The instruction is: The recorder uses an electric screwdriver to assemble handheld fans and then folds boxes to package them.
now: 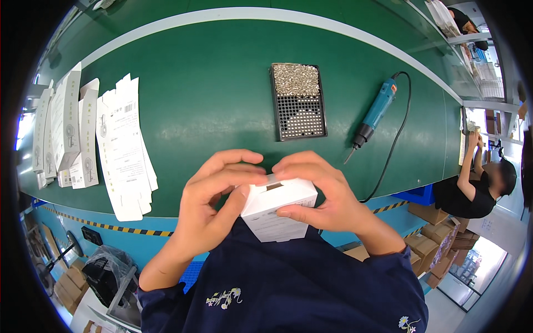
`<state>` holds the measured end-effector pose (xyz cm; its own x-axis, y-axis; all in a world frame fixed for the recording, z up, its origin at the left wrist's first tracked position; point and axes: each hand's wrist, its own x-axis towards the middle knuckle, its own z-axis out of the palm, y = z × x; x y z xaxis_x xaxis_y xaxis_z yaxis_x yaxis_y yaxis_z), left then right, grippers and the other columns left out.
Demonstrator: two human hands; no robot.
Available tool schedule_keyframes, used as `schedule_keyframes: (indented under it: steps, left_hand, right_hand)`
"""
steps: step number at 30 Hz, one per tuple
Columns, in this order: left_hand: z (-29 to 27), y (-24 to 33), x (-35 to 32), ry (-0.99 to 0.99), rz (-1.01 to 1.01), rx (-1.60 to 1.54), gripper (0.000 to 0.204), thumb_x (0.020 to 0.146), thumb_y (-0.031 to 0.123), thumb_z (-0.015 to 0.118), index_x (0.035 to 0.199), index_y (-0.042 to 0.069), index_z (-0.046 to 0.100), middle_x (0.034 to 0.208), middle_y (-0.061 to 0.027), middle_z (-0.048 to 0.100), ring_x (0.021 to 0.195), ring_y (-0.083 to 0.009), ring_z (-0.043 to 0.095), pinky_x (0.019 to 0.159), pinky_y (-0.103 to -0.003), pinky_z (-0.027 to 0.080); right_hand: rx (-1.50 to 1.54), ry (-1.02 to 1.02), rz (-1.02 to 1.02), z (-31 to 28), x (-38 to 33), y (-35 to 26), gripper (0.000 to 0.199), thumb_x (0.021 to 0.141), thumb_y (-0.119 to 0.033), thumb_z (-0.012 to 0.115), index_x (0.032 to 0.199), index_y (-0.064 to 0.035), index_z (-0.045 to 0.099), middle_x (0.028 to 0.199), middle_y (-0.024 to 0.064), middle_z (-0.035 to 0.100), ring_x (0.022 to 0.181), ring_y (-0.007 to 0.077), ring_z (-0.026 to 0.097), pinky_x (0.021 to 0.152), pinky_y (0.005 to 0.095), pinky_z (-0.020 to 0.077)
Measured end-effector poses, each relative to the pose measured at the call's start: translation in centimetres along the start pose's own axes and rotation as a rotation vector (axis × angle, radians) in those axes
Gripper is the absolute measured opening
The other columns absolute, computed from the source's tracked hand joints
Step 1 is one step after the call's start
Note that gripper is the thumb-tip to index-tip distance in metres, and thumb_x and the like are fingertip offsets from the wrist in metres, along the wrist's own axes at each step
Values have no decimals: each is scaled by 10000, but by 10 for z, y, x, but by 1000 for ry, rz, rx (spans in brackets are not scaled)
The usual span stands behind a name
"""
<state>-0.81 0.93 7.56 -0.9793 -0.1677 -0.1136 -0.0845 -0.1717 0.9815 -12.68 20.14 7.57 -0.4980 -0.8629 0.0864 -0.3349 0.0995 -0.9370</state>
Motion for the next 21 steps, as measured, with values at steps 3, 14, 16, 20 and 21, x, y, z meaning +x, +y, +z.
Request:
schedule_keyframes:
  steps: [3,14,16,20,21]
  left_hand:
    - [-8,-5,4,-77,67,21,276,846,-89,475,1051,-55,657,1301,-201,514,1037,-204,616,785,-269,507]
    - [17,-18,-14,37,135,280,523,655,109,849,1114,47,607,1080,-165,631,980,-300,641,805,-347,524]
    - [20,-28,-22,54,140,275,474,667,100,843,1081,46,619,1075,-164,635,964,-292,648,791,-345,528]
    - [19,-36,-25,40,194,295,370,685,91,837,985,36,628,1075,-166,637,947,-274,657,762,-337,539]
    - [17,-40,-25,27,213,328,395,686,90,838,1005,36,613,1082,-166,635,955,-272,656,769,-336,541]
  right_hand:
    - [-9,-7,-1,-1,-1,5,409,727,-160,813,1084,-64,639,1182,90,592,1021,246,618,820,325,515]
    - [-64,-13,-75,3,-3,-1,275,760,-152,779,978,-62,639,1204,113,558,855,227,643,696,312,528]
    - [-85,-15,-58,5,-8,-3,268,757,-155,777,964,-59,636,1202,114,552,843,226,639,684,311,526]
    - [-128,-71,-40,5,-12,3,264,755,-168,778,948,-57,636,1198,132,552,857,238,640,689,313,530]
    - [-132,-84,-50,5,-12,7,261,758,-171,777,946,-57,637,1201,136,552,866,245,641,696,313,532]
